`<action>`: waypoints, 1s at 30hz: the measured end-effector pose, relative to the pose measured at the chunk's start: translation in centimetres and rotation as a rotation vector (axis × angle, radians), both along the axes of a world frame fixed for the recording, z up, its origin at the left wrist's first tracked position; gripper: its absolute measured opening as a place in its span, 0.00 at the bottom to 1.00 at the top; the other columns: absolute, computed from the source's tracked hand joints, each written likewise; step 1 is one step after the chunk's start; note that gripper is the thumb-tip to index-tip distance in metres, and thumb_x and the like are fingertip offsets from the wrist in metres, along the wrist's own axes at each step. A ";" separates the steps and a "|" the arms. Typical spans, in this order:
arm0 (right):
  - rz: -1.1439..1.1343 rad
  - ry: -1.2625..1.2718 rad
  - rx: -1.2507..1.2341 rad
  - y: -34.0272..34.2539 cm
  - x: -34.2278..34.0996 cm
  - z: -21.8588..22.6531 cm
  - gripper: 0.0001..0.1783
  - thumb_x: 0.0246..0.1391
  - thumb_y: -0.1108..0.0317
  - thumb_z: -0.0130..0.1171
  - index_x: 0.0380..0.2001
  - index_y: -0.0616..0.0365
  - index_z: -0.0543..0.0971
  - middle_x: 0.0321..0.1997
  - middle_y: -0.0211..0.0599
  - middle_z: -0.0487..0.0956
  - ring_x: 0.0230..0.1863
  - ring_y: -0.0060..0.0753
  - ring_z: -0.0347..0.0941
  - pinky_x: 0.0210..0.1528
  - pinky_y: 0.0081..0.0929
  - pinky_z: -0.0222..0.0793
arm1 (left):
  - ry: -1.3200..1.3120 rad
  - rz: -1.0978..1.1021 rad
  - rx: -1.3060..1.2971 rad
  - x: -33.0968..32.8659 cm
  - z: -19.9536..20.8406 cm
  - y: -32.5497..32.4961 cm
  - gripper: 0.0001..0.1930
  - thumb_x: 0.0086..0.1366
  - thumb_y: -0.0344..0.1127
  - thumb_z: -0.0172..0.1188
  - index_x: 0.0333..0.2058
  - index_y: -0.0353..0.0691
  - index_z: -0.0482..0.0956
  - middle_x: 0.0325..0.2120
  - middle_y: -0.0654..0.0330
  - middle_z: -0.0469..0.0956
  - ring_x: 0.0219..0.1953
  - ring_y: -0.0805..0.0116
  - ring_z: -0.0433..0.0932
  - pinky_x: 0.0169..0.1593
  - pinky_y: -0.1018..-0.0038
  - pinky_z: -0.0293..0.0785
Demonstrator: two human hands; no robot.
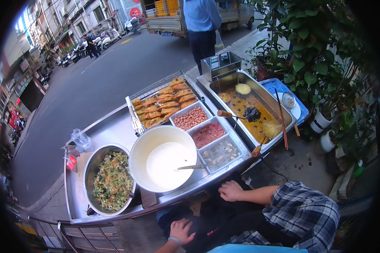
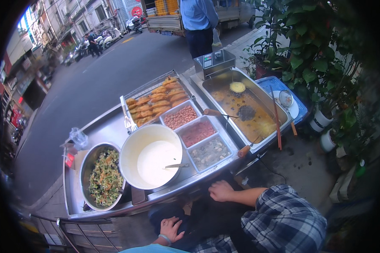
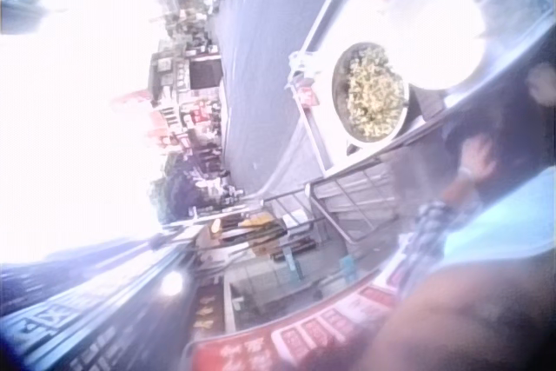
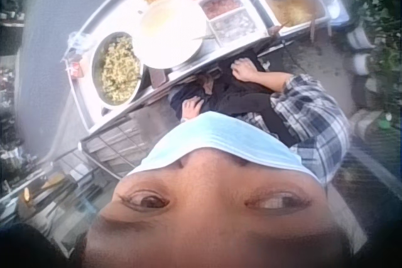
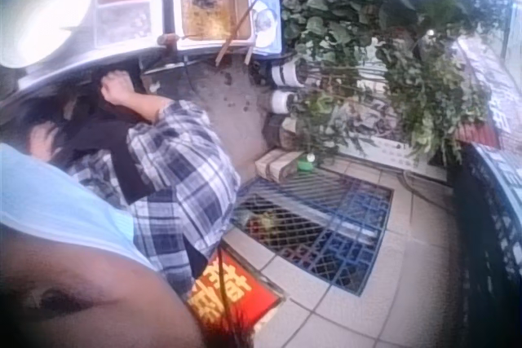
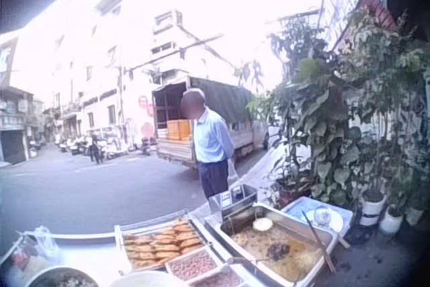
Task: The person prepares and fries round food items at a street food cart. They scoop batter into a deep fryer, flip the items with chopsticks, and remove cooked pieces to a draining rack. The person also handles a bowl of batter and a container of mixed vegetables.
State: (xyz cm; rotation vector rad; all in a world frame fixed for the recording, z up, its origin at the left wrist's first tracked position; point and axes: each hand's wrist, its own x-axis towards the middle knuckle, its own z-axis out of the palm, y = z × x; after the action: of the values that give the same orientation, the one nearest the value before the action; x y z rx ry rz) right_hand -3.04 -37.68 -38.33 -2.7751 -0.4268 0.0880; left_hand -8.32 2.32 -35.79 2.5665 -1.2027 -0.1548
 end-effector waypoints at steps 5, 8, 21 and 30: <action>0.026 0.011 -0.075 0.4 0.2 0.5 0.11 0.55 0.55 0.58 0.33 0.46 0.83 0.36 0.33 0.80 0.44 0.42 0.78 0.49 0.46 0.70 | -0.049 -0.004 0.032 0.0 0.1 0.1 0.32 0.60 0.62 0.59 0.55 0.46 0.80 0.54 0.57 0.76 0.62 0.56 0.71 0.63 0.52 0.59; 0.170 0.005 -0.083 0.3 0.4 1.2 0.12 0.56 0.52 0.58 0.33 0.46 0.82 0.37 0.33 0.79 0.44 0.41 0.77 0.48 0.47 0.70 | 0.036 0.015 0.027 0.2 0.1 0.1 0.32 0.60 0.63 0.60 0.56 0.48 0.80 0.56 0.56 0.76 0.60 0.55 0.72 0.64 0.52 0.58; 0.354 0.204 -0.133 0.2 2.2 2.2 0.15 0.60 0.51 0.55 0.38 0.47 0.82 0.42 0.34 0.79 0.48 0.42 0.75 0.52 0.46 0.69 | 0.146 -0.096 0.243 4.5 0.4 -0.9 0.25 0.64 0.61 0.57 0.49 0.48 0.83 0.45 0.56 0.77 0.48 0.53 0.74 0.54 0.55 0.66; 0.340 0.280 -0.147 0.2 2.3 1.7 0.16 0.61 0.51 0.54 0.41 0.47 0.82 0.45 0.34 0.79 0.54 0.44 0.74 0.58 0.48 0.67 | 0.153 -0.040 0.213 4.4 -0.5 -0.8 0.25 0.64 0.60 0.58 0.48 0.48 0.83 0.48 0.56 0.77 0.49 0.52 0.74 0.54 0.56 0.66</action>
State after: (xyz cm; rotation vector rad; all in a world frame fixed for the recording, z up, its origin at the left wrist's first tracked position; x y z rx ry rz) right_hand -0.79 -37.52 -36.66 -2.7422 -0.8391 0.6007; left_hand -3.96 1.55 -36.26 2.6515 -1.2396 -0.5047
